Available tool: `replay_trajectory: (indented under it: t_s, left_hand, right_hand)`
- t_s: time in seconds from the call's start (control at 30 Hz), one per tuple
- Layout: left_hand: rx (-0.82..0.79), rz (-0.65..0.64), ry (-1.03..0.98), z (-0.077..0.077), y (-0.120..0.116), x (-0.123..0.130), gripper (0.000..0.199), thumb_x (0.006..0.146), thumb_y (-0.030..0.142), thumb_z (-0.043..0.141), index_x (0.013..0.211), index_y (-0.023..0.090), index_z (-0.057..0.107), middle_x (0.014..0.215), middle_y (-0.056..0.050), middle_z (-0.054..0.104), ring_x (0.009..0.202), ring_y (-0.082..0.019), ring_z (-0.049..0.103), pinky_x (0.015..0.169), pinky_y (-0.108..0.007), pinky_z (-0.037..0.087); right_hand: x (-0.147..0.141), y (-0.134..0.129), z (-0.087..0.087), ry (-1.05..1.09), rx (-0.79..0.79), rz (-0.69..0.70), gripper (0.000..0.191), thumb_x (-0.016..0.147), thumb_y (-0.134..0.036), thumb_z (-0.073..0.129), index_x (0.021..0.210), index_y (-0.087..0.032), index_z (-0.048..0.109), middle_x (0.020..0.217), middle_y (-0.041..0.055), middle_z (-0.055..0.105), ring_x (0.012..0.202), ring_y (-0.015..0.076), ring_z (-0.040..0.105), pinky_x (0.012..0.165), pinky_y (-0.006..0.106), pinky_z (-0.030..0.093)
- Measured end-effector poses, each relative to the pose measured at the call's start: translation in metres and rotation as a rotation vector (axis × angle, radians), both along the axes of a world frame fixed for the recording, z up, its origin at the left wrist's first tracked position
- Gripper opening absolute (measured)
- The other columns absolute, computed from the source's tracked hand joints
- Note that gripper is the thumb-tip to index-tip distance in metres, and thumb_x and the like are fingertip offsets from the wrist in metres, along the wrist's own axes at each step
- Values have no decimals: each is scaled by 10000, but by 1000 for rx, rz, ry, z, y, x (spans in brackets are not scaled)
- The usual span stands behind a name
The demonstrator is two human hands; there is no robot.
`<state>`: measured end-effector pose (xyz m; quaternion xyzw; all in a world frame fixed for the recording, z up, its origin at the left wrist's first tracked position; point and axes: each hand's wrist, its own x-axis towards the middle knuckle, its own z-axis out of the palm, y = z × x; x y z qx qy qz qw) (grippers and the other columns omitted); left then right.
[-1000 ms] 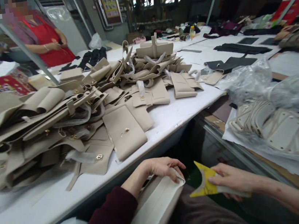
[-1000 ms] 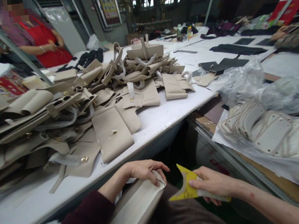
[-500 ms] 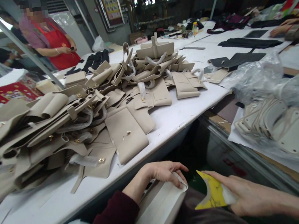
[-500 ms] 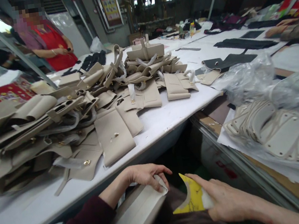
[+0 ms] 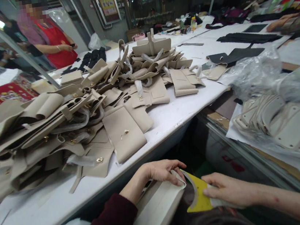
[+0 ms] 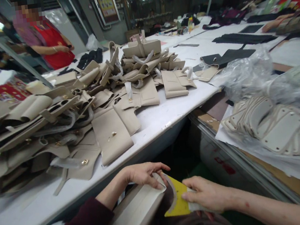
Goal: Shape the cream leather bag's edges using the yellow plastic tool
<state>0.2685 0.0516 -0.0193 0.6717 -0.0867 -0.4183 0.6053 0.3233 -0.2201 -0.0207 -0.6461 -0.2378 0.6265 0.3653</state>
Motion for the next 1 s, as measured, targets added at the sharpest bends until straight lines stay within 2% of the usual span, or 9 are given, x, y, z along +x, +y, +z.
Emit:
replay_trajectory:
  t_s: [0.2,0.5,0.73,1.0]
  left_hand:
    - [179,-27,-150,6,3,2,809,726,387,771,1424,157,432,1189,-114,657,1056,-258,617,920,-352,467]
    - [202,-38,-174,6,5,3,855,727,432,760,1451,152,400,1209,-120,642,1088,-270,600,940,-354,453]
    - [156,-13,-156,4,8,2,936,667,481,809,1451,173,401,1168,-106,668,1071,-274,613,925,-350,452]
    - [128,-9,-169,1,9,2,987,662,467,812,1474,144,353,1176,-128,663,1036,-275,625,884,-343,466]
  right_hand:
    - [1,23,0,-137,-43,43,360,916,-510,497,924,-158,572,664,-30,547,426,83,519,330,150,375]
    - [-9,29,1,-61,-124,1,339,932,-479,460,953,-155,555,591,-20,586,393,98,511,310,164,396]
    - [-16,35,2,-32,-105,-48,346,932,-480,458,927,-150,562,587,-25,573,387,83,492,322,163,410]
    - [-28,44,12,14,-242,-98,419,888,-594,485,952,-180,489,513,-52,538,340,87,469,298,163,398]
